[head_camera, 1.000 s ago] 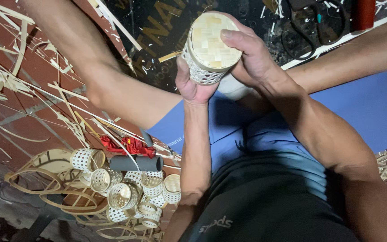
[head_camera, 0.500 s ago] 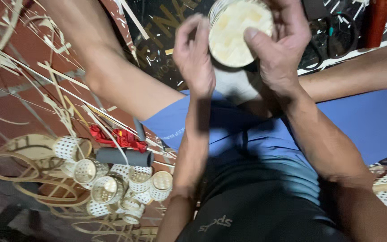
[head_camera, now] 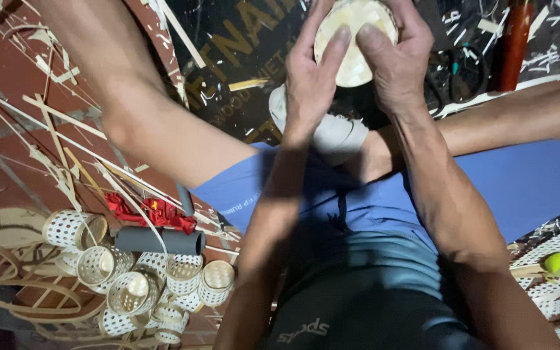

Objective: The person sits on the floor of a bamboo craft workshop and assembles a small woven basket. They bend and fit thin bamboo strips, press a round woven lid onto a cylindrical perforated basket body, trim excess strip material with pliers, and scrape the rim with a knife.

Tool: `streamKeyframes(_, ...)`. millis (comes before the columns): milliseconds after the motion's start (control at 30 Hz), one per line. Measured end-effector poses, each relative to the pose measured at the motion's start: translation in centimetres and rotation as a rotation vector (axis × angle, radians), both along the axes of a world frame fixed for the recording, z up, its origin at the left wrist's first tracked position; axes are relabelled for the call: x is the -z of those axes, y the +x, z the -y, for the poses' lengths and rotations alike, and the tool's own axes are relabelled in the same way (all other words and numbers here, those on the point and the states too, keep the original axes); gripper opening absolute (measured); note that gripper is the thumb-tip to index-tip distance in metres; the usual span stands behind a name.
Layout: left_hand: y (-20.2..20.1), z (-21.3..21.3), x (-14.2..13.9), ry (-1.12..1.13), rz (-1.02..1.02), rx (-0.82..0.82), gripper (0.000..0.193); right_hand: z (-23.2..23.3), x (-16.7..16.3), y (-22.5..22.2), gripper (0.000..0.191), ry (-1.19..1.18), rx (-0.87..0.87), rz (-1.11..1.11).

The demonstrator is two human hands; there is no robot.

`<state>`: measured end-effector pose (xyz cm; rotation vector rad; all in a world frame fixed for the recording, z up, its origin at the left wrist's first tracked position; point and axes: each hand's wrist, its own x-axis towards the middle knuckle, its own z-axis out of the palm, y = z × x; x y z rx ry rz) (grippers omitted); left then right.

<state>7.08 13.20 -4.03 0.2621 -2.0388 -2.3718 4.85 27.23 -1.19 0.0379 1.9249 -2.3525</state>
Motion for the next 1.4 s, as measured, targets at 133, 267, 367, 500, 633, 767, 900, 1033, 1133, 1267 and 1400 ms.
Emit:
streamKeyframes(133,0.1,-0.8,0.0,0.047,0.129,-0.027,0.045,0.2,0.4,-0.1,0.059,-0.051,0.022,0.121)
streamKeyframes(267,0.2,-1.5,-0.5,0.123,0.071,-0.054,0.045,-0.4,0.0,0.2,0.058,-0.046,-0.004,0.124)
streamKeyframes(367,0.4,-1.5,-0.6,0.179,0.053,-0.039,0.045,-1.4,-0.3,0.6,0.055,-0.087,-0.042,0.038)
streamKeyframes(500,0.9,-1.2,-0.5,0.087,0.072,-0.01,0.044,-2.3,0.0,1.7,0.054,-0.098,-0.055,0.098)
streamKeyframes(633,0.9,-1.9,-0.5,0.145,0.056,-0.067,0.045,-1.2,0.7,2.4,0.048,0.045,-0.005,-0.003)
streamKeyframes(767,1.0,-2.6,-0.8,0.082,0.067,-0.112,0.045,-0.5,-0.1,2.5,0.044,0.088,0.05,-0.037)
streamKeyframes(900,1.9,-2.0,-0.7,0.135,0.046,-0.057,0.044,-1.8,-1.4,2.9,0.047,0.057,-0.013,-0.022)
streamKeyframes(1033,2.6,-1.7,-0.2,0.156,0.04,-0.007,0.044,-1.8,-1.0,3.6,0.05,0.058,0.047,0.167)
streamKeyframes(1133,2.3,-2.0,0.0,0.051,0.047,-0.034,0.041,-1.3,-0.5,3.9,0.041,0.186,0.036,0.006)
streamKeyframes(1267,1.6,-2.0,-0.1,0.018,0.069,-0.062,0.039,-1.3,-1.1,2.9,0.037,0.245,0.013,-0.048)
streamKeyframes(1400,0.8,-1.6,0.3,0.018,0.045,-0.003,0.037,-1.6,-1.8,0.3,0.018,0.239,-0.076,0.118)
